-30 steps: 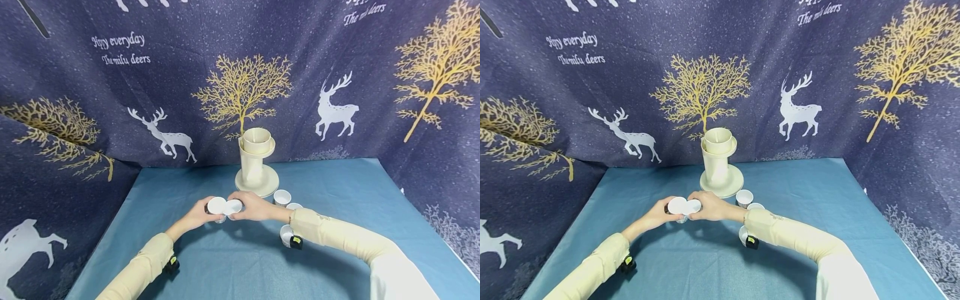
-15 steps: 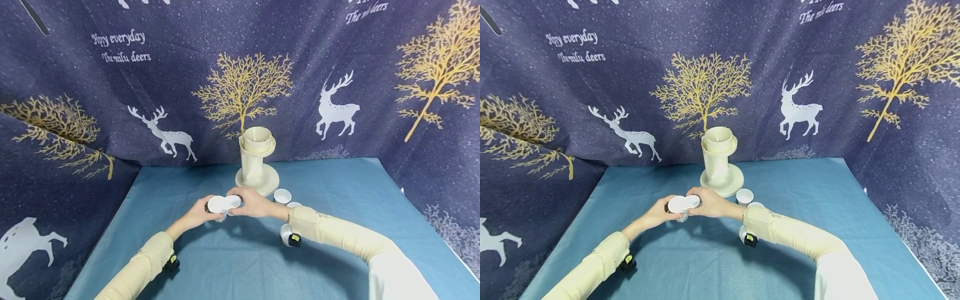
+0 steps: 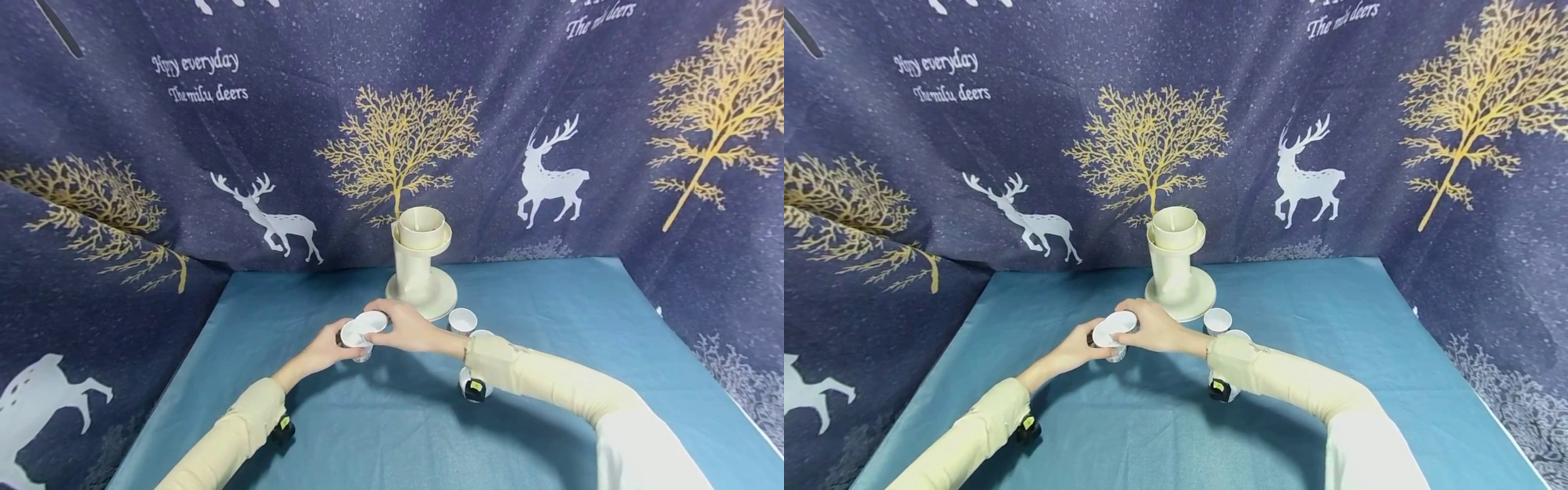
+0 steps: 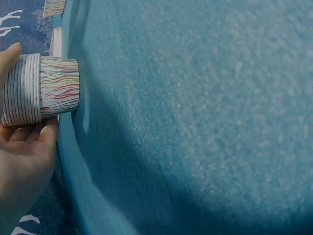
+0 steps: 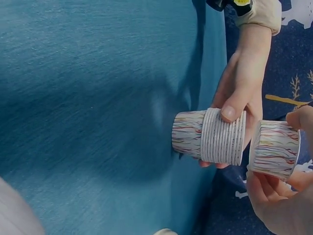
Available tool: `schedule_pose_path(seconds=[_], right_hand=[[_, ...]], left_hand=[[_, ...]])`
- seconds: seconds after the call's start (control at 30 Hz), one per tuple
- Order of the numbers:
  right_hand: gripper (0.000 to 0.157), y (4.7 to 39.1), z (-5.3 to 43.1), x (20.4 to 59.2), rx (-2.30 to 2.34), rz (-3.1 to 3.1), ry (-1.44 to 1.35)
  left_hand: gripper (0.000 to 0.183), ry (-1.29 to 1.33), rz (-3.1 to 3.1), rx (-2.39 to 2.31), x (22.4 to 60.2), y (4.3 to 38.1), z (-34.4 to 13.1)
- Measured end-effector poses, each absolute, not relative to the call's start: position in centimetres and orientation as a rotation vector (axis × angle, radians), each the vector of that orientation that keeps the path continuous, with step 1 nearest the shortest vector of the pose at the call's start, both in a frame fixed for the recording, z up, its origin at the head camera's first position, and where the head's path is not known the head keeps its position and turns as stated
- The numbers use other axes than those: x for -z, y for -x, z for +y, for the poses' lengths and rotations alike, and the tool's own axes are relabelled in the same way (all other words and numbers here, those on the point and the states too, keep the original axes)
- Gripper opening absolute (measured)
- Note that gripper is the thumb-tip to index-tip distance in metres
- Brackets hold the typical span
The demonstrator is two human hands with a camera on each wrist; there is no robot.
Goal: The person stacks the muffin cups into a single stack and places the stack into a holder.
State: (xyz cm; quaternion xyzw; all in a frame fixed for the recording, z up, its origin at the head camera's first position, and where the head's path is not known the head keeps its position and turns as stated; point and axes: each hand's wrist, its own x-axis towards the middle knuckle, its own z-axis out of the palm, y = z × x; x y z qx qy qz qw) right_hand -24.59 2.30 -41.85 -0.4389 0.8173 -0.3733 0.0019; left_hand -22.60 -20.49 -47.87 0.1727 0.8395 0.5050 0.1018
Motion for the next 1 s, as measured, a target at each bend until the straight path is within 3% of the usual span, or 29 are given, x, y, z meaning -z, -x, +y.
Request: schedule_pose_path(seconds=[1.0], right_hand=[[0.049, 25.0, -1.1, 41.8, 0.901, 2.622, 1.310]], left_hand=[[0.054, -0.555, 2.494, -1.501, 47.9, 22.4, -20.6]])
